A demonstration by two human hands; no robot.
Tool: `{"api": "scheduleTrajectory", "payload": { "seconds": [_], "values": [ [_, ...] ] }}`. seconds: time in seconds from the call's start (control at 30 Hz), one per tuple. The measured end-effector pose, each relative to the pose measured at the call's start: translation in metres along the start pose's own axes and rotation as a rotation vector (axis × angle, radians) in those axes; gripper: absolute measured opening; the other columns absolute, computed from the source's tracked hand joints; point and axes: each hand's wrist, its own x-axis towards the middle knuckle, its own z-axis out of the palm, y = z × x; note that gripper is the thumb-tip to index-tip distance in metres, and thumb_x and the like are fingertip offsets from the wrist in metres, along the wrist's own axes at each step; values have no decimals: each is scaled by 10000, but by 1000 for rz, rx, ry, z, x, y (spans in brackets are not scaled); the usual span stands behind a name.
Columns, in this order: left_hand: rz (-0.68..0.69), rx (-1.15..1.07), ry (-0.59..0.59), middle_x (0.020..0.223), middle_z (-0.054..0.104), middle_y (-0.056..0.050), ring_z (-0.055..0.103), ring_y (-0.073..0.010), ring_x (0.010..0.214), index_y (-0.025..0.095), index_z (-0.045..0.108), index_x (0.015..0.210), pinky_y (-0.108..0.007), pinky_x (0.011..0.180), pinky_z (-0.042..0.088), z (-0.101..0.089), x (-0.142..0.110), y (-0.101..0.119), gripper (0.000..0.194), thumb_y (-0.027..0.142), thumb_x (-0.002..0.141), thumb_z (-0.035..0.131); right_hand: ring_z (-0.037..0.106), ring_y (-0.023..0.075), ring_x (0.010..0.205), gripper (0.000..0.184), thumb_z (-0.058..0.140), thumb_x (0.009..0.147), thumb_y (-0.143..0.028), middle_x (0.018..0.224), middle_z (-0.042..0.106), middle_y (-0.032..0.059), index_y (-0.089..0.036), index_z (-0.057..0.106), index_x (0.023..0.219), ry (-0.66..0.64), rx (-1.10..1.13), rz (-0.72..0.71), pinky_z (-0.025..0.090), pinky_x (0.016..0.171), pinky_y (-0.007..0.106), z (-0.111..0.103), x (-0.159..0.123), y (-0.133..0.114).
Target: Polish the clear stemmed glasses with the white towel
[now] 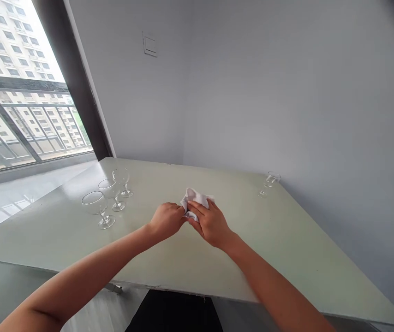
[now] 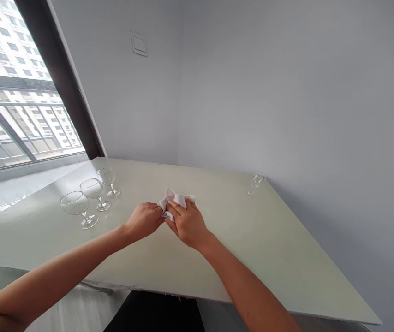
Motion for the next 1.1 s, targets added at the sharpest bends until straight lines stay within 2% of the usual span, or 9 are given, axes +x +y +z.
{"api": "scheduleTrajectory", "payload": {
  "seconds": [0.1,0.2,0.37,0.57,0.67,0.8,0.87,1.0,1.1],
  "values": [
    [118,6,80,644,609,-69,555,-193,637,150,613,910,-290,603,353,-1,-5,4,241,307,845,442,560,196,740,312,419,858,-401,843,652,52,-182,640,881,-53,390,337,430,678,342,-4,10,16],
    [116,-117,131,677,616,-29,549,-172,649,192,467,1207,-278,621,359,-1,-8,6,383,341,855,444,525,143,556,325,494,800,-445,572,567,-6,-173,590,649,-36,1011,669,417,552,280,-8,16,33],
    [-150,-360,242,764,584,-4,530,-142,676,251,351,1313,-251,610,384,7,3,17,471,352,859,426,588,171,734,195,578,738,-394,743,641,1,-202,603,753,454,1643,849,469,676,309,12,17,15],
    [-350,-562,450,1282,367,-125,462,-233,1080,254,411,1279,-396,838,417,17,23,41,489,169,800,451,554,187,936,304,491,811,-483,1011,618,26,-240,583,969,549,1471,680,460,749,320,42,10,-18],
    [-335,-752,364,1419,225,-97,313,-289,1246,276,414,1277,-472,944,337,10,21,44,571,116,736,503,564,175,835,273,592,754,-457,875,628,23,-225,597,898,430,1426,671,454,682,289,42,5,-10],
    [-297,-1341,2,1354,382,-106,467,-271,1134,258,393,1288,-400,877,421,-12,16,32,585,279,738,588,564,152,710,345,676,654,-498,783,620,11,-223,616,855,230,1598,683,450,620,273,30,-1,3],
    [-318,-1631,-71,1282,469,-135,548,-248,1030,241,337,1309,-364,806,459,-22,17,26,640,361,740,604,573,168,737,405,649,661,-539,837,626,31,-221,618,909,76,1671,628,459,635,299,26,-3,2],
    [-329,-1780,-13,1110,588,-152,610,-221,878,193,389,1210,-351,750,469,-30,20,25,675,332,639,722,570,176,734,436,656,657,-532,827,621,35,-210,609,947,-118,1613,549,447,625,309,21,-5,1],
    [-450,-1671,81,1046,617,-120,604,-217,903,206,418,1130,-352,774,453,-26,21,25,629,310,607,751,545,153,712,305,654,701,-430,806,613,25,-195,615,890,-153,1279,533,422,640,292,14,-7,9]
  ]
}}
